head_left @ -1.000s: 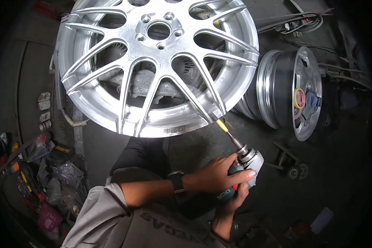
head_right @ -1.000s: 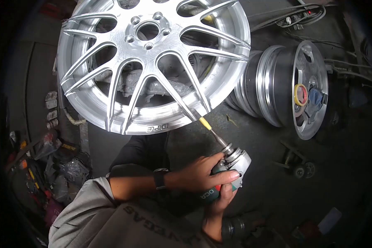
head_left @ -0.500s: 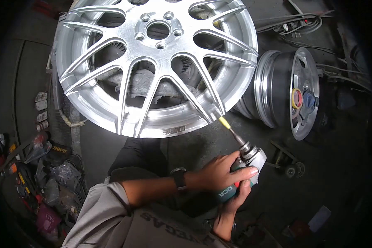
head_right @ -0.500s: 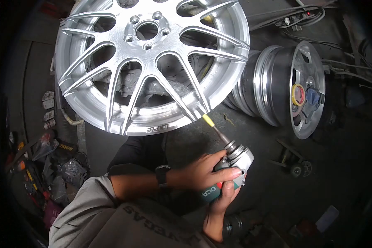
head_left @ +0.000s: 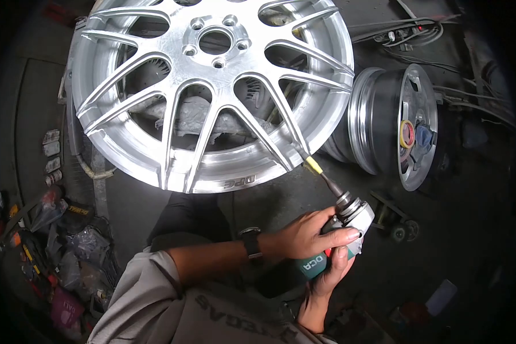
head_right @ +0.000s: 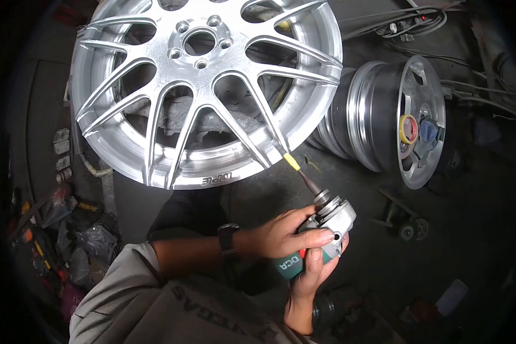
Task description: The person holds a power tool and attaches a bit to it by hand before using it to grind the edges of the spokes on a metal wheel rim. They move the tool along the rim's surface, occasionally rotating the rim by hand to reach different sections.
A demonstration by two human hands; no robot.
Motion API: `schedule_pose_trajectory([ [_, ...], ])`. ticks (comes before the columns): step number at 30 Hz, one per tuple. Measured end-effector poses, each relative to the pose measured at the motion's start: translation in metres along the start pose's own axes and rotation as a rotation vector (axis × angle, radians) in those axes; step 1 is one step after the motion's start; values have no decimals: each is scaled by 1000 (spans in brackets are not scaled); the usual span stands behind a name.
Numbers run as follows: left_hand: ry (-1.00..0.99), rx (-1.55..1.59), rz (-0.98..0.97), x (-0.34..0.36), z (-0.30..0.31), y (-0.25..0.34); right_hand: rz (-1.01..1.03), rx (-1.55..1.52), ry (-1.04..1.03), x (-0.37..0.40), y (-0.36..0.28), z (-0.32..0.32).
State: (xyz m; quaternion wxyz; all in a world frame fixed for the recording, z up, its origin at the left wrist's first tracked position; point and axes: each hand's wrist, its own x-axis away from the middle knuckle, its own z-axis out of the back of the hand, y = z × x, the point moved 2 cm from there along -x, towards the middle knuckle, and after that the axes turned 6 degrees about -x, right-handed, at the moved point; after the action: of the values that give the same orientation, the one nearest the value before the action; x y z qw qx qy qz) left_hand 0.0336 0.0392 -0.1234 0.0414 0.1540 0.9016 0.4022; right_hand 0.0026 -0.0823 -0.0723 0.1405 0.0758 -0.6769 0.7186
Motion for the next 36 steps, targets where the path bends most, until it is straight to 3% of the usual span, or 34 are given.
schedule_pose_trajectory([
  [4, -25, -11, 22, 8, -1, 3, 17, 76, -4, 4, -10, -3],
  [7, 66, 101, -30, 13, -6, -4, 24, 128, -27, 2, -22, -8],
  [14, 26, -28, -60, 9, -4, -11, 89, 210, 11, 0, -28, -14],
  [16, 20, 134, -72, 15, -5, -12, 92, 207, -6, 3, -29, -13],
  [17, -24, 200, 36, 16, 0, 10, 66, 214, -21, 4, -31, -14],
  [24, -21, 257, 17, 5, 4, 12, 85, 243, 38, 2, -31, -18],
  [27, -88, 137, 52, 11, 5, 11, 62, 192, 9, 5, -24, -15],
  [29, 43, 75, 18, 17, -2, 5, 17, 137, 20, 7, -22, -15],
  [32, 74, -11, 38, 11, -4, 4, -46, 44, 8, 5, -3, -1],
  [34, 110, -92, 19, 5, -4, -5, -102, -78, 114, 4, 10, 7],
  [36, 64, -202, 153, 0, 0, -5, -114, -155, 104, 6, 15, 3],
])
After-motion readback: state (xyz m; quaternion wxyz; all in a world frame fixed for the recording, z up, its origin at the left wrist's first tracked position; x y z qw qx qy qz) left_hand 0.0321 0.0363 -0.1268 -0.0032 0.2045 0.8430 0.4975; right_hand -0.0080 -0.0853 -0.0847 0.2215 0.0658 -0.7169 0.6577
